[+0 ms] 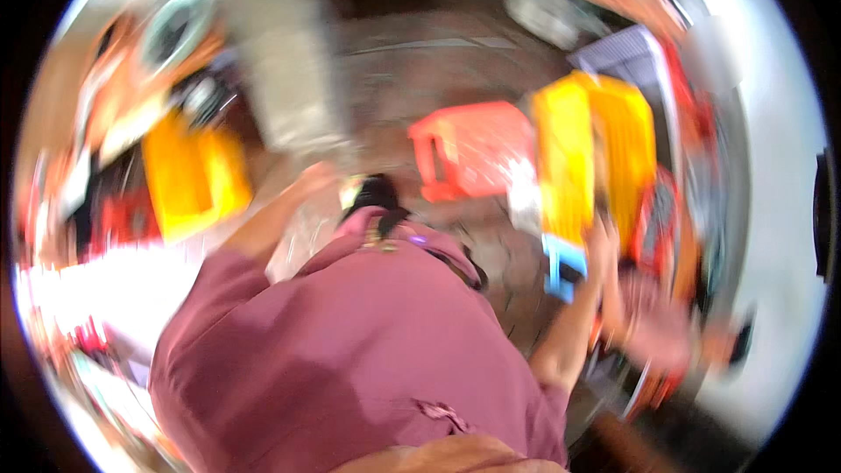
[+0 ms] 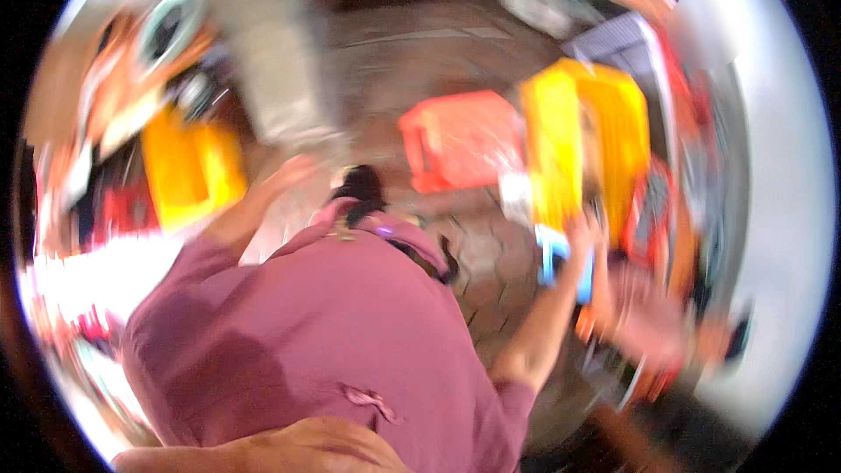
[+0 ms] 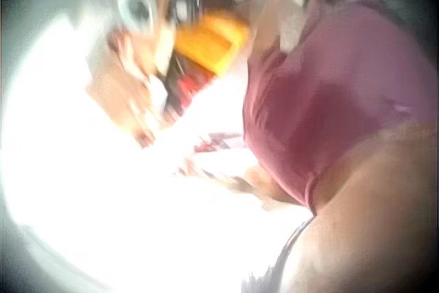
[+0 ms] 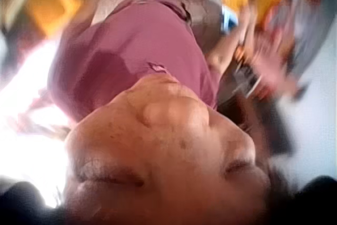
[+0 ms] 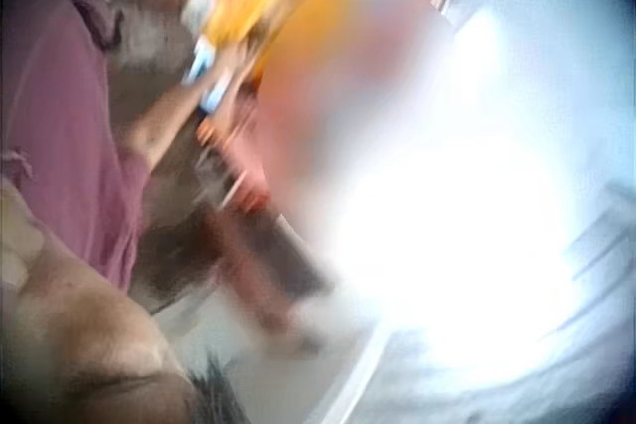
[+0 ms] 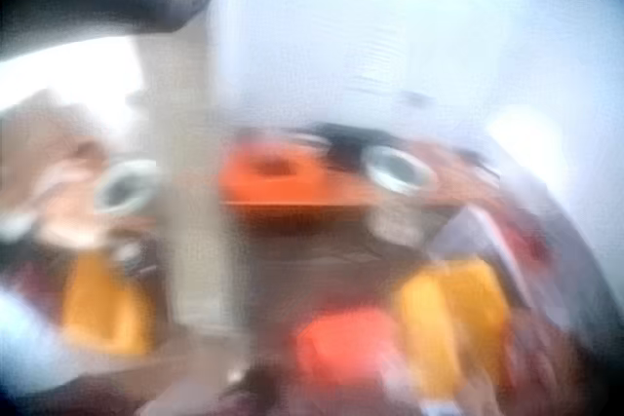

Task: The person sorts cylindrical metal parts from a table into plastic baskets. They move around the room, pick up parts, and place them into red and yellow baskets. The person also moves a yellow basket to a different location.

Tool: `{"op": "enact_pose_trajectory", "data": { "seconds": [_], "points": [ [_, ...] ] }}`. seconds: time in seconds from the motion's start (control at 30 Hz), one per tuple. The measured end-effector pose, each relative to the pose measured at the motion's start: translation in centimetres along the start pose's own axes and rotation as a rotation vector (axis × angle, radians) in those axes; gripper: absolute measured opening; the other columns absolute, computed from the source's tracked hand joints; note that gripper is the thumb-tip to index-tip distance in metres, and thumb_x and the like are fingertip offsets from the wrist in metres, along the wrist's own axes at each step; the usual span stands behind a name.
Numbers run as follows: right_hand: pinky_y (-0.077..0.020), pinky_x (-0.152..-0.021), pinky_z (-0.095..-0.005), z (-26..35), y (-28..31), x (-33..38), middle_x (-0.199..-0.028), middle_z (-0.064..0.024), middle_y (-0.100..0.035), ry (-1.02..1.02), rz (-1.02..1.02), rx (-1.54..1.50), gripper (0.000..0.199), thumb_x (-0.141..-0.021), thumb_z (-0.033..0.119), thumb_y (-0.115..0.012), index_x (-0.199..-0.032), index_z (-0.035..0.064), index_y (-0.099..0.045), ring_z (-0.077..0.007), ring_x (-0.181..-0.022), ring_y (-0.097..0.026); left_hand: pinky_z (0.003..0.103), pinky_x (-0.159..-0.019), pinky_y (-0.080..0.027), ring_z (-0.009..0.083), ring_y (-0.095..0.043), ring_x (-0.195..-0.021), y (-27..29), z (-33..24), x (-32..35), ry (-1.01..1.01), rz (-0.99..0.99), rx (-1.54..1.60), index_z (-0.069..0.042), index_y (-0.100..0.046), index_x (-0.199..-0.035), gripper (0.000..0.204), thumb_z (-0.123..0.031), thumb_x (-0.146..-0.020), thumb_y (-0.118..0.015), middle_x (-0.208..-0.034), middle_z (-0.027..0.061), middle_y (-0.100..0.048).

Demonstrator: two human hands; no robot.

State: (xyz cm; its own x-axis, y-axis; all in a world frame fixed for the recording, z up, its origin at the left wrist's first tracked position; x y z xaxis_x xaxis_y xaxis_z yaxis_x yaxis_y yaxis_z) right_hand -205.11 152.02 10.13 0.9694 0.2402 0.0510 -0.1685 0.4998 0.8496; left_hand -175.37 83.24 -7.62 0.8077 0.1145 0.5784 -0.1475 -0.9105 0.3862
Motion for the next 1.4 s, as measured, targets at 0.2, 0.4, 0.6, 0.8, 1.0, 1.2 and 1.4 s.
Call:
{"op": "enact_pose_trajectory", "data": {
  "seconds": [0.2, 0.4, 0.6, 0.8, 1.0, 1.2, 1.4],
  "points": [
    [-0.0368, -0.044, -0.0237, -0.9, 8.2, 2.8, -0.065, -0.0030, -0.054, -0.601, -0.263, -0.603, 0.008, -0.089, 0.012, -0.052, -0.085, 0.0055, -0.055, -0.0121, -0.052, -0.050, 0.049, -0.084, -0.049, 0.0407, -0.064, -0.092, -7.1, -21.8, -0.6, -0.304, 0.191, -0.428, 0.002, -0.068, -0.091, 0.042, -0.033, -0.085, -0.047, -0.092, 0.0255, -0.066],
    [-0.0333, -0.044, -0.0234, -6.7, 12.7, 2.4, -0.073, -0.0064, -0.059, -0.701, -0.296, -0.557, 0.009, -0.085, 0.012, -0.050, -0.087, 0.0049, -0.055, -0.0131, -0.056, -0.051, 0.045, -0.076, -0.050, 0.0356, -0.065, -0.087, -10.9, -28.2, -6.4, -0.386, 0.167, -0.335, 0.000, -0.065, -0.097, 0.039, -0.034, -0.085, -0.049, -0.094, 0.0210, -0.066],
    [-0.0459, -0.054, -0.0407, -9.4, 14.8, -1.8, -0.080, -0.0117, -0.065, -0.243, -0.158, 0.087, 0.016, -0.084, 0.017, -0.056, -0.086, 0.0035, -0.064, -0.0263, -0.067, -0.060, 0.046, -0.068, -0.049, 0.0324, -0.064, -0.078, -11.4, -32.3, -5.3, -0.454, 0.223, -0.330, 0.000, -0.064, -0.084, 0.030, -0.026, -0.086, -0.048, -0.086, 0.0197, -0.065],
    [-0.0457, -0.046, -0.0265, -13.6, 16.8, -9.1, -0.072, -0.0041, -0.065, -0.535, -0.194, 0.055, 0.025, -0.089, 0.022, -0.058, -0.104, 0.0030, -0.065, -0.0114, -0.055, -0.060, 0.030, -0.079, -0.048, 0.0151, -0.061, -0.089, -10.0, -36.3, -9.3, -0.278, 0.236, -0.144, -0.001, -0.063, -0.109, 0.035, -0.031, -0.093, -0.055, -0.096, 0.0080, -0.067],
    [-0.0503, -0.079, -0.0460, -17.6, 25.5, -7.6, -0.091, -0.0211, -0.068, -0.429, -0.288, 0.632, 0.030, -0.087, 0.028, -0.052, -0.096, 0.0058, -0.069, -0.0398, -0.087, -0.065, 0.029, -0.082, -0.046, 0.0118, -0.058, -0.093, -18.8, -44.4, -9.7, -0.190, 0.381, 0.080, 0.001, -0.060, -0.112, 0.033, -0.027, -0.095, -0.055, -0.102, 0.0059, -0.065],
    [-0.0487, -0.084, -0.0501, -22.0, 29.9, -9.0, -0.095, -0.0289, -0.064, -0.584, -0.199, 0.682, 0.037, -0.087, 0.029, -0.048, -0.097, -0.0011, -0.066, -0.0447, -0.095, -0.061, 0.031, -0.078, -0.048, 0.0145, -0.060, -0.085, -30.0, -53.3, -15.3, -0.459, 0.472, 0.238, 0.004, -0.062, -0.103, 0.031, -0.025, -0.094, -0.054, -0.088, 0.0078, -0.065],
    [-0.0422, -0.096, -0.0494, -30.8, 31.9, -8.5, -0.111, -0.0347, -0.058, -0.626, -0.202, 0.693, 0.054, -0.087, 0.041, -0.049, -0.113, -0.0060, -0.056, -0.0495, -0.110, -0.051, 0.026, -0.074, -0.046, 0.0125, -0.058, -0.087, -38.7, -62.8, -19.0, -0.363, 0.551, 0.186, 0.000, -0.062, -0.111, 0.035, -0.030, -0.093, -0.055, -0.096, 0.0038, -0.064]
  ]
}}
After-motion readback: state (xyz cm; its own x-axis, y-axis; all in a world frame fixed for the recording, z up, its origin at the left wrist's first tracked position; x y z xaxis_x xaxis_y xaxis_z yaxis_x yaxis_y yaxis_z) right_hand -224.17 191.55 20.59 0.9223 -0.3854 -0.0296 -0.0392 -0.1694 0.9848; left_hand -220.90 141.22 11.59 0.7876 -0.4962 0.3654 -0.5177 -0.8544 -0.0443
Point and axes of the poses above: each hand's wrist, its own x-axis away from the middle knuckle, its own y-axis out of the back of the hand, z = x × y, the point moved 7 cm from there along -x, towards the middle knuckle
